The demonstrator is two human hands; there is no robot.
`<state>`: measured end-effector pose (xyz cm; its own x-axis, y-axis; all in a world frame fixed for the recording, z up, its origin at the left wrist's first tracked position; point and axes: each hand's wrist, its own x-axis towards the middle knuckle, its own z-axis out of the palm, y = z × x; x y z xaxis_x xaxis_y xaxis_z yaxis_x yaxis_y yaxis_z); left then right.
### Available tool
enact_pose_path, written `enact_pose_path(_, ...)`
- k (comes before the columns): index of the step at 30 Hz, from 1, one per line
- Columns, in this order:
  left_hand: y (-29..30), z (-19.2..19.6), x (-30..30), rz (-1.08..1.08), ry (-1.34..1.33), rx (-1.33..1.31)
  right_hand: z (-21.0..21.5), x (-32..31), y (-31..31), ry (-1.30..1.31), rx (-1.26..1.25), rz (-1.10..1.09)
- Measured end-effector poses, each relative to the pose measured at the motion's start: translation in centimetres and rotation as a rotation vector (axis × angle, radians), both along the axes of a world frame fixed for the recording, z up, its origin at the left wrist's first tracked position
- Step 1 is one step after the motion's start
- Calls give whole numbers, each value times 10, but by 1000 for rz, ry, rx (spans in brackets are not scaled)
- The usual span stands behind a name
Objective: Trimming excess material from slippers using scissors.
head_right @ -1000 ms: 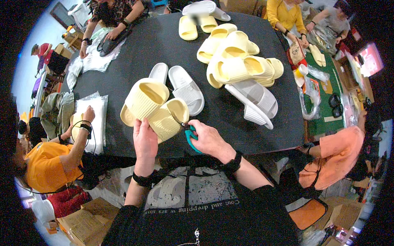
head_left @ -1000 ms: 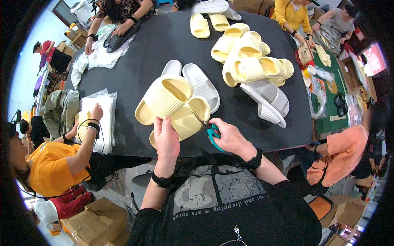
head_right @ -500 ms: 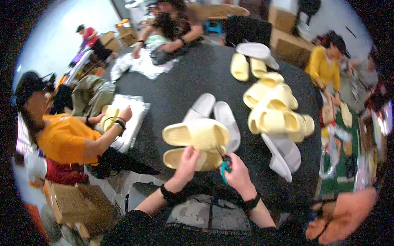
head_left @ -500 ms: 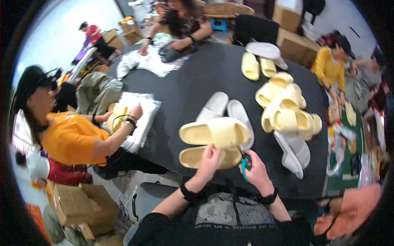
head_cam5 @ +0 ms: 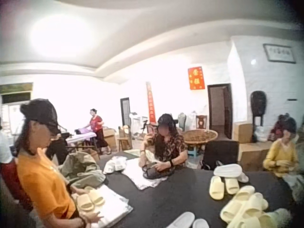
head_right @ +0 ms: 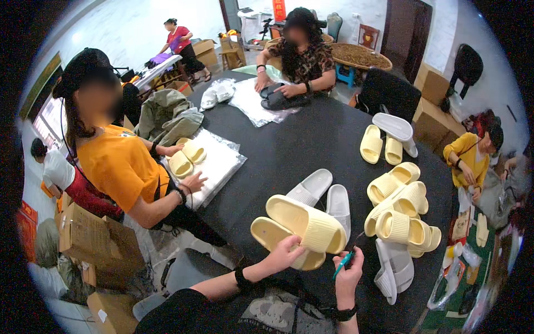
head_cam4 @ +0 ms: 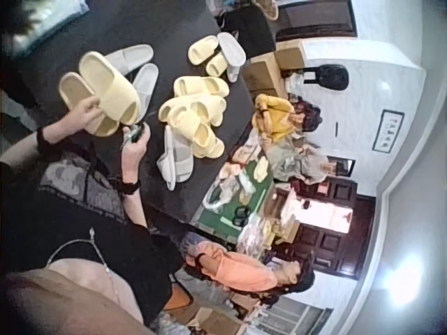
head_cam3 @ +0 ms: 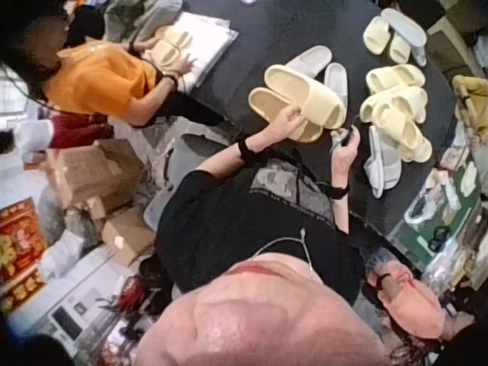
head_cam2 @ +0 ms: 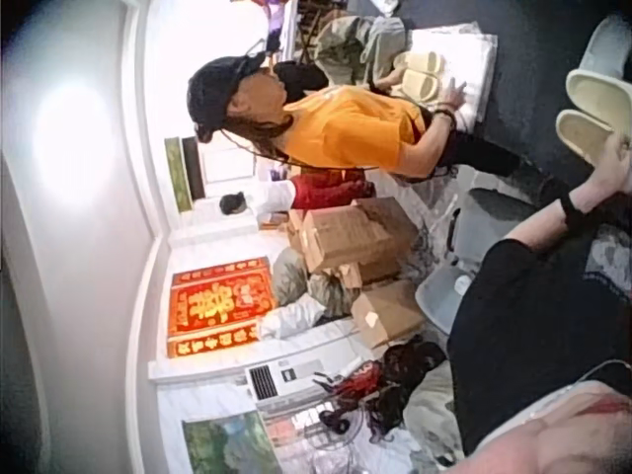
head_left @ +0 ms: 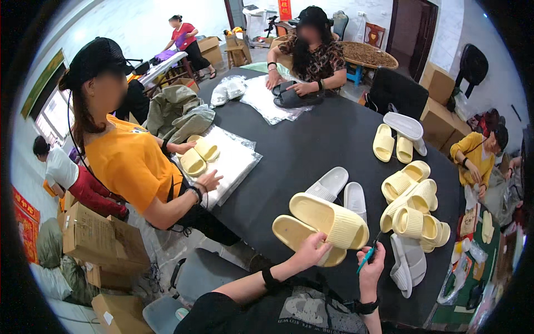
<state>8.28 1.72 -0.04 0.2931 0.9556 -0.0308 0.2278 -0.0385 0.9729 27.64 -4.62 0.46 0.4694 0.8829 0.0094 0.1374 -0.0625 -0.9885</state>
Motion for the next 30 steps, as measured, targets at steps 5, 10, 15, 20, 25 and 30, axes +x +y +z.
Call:
enact_pose_path(5,6,-4,1,-152,88,155,-23,8,6,-101,38,-35)
enact_pose_path(10,17,19,-7,-152,64,247,-3,4,9,120,24,-64)
enact_pose_path(15,39,31,-28,-293,386,387,-3,16,10,143,116,-119)
enact_pose_path(20,44,24,-43,-495,612,684,-12,54,-3,125,107,-93)
enact_pose_path(25,34,17,-47,-714,715,792,3,76,-11,-49,33,-39)
enact_pose_path(30,18,-11,-50,-748,747,772,-3,89,-9,-66,-87,128)
